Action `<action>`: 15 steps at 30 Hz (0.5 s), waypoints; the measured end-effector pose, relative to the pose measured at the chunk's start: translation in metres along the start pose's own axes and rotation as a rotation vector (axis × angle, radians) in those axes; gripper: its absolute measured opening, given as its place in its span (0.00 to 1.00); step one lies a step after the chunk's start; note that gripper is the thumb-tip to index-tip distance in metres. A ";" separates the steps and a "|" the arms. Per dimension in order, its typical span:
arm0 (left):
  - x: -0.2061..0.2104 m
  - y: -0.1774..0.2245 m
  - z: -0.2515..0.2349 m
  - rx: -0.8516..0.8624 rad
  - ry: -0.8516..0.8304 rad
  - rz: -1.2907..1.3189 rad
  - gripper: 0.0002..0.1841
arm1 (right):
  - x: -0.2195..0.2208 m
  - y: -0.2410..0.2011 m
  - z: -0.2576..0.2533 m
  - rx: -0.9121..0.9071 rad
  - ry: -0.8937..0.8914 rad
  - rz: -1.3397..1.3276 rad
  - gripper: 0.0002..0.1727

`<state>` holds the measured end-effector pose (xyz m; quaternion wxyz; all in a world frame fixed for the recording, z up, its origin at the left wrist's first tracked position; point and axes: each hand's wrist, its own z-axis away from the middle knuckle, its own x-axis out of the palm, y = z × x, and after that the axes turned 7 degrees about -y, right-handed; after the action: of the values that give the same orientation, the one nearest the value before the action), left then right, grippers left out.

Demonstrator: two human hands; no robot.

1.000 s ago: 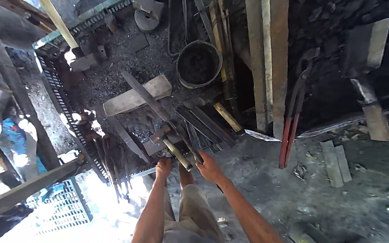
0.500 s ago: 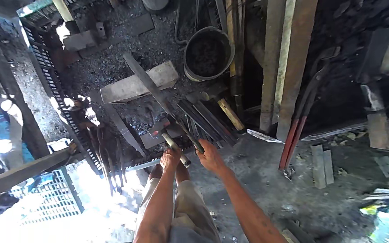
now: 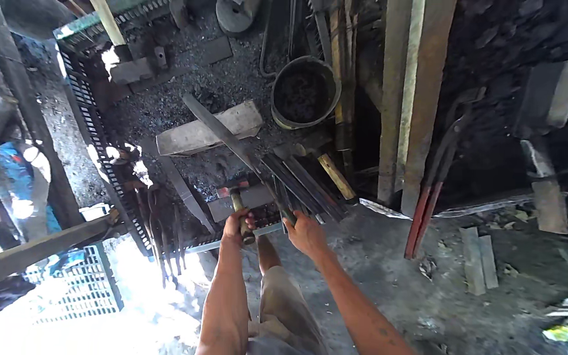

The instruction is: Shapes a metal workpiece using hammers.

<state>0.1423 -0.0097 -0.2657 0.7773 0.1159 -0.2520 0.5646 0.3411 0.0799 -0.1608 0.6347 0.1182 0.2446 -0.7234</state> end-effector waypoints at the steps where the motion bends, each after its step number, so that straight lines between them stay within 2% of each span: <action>1: -0.002 0.004 -0.001 -0.018 -0.015 0.025 0.12 | -0.001 0.001 0.000 0.015 -0.017 -0.006 0.28; 5: -0.004 0.018 0.007 -0.060 0.047 -0.015 0.10 | -0.005 -0.002 0.003 0.020 -0.059 -0.069 0.31; 9: -0.018 0.022 0.035 -0.081 0.106 -0.259 0.08 | 0.014 -0.013 0.011 0.052 -0.039 -0.066 0.26; 11: -0.035 0.016 0.069 -0.042 0.154 -0.393 0.07 | 0.028 -0.022 0.018 0.047 -0.027 -0.078 0.22; 15: -0.076 0.011 0.169 0.004 0.154 -0.561 0.16 | 0.074 -0.043 0.044 0.036 -0.030 -0.119 0.19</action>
<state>0.0699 -0.1469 -0.1638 0.9197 0.1394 -0.1491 0.3355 0.2928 -0.0028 -0.1505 0.5918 0.1040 0.2287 -0.7659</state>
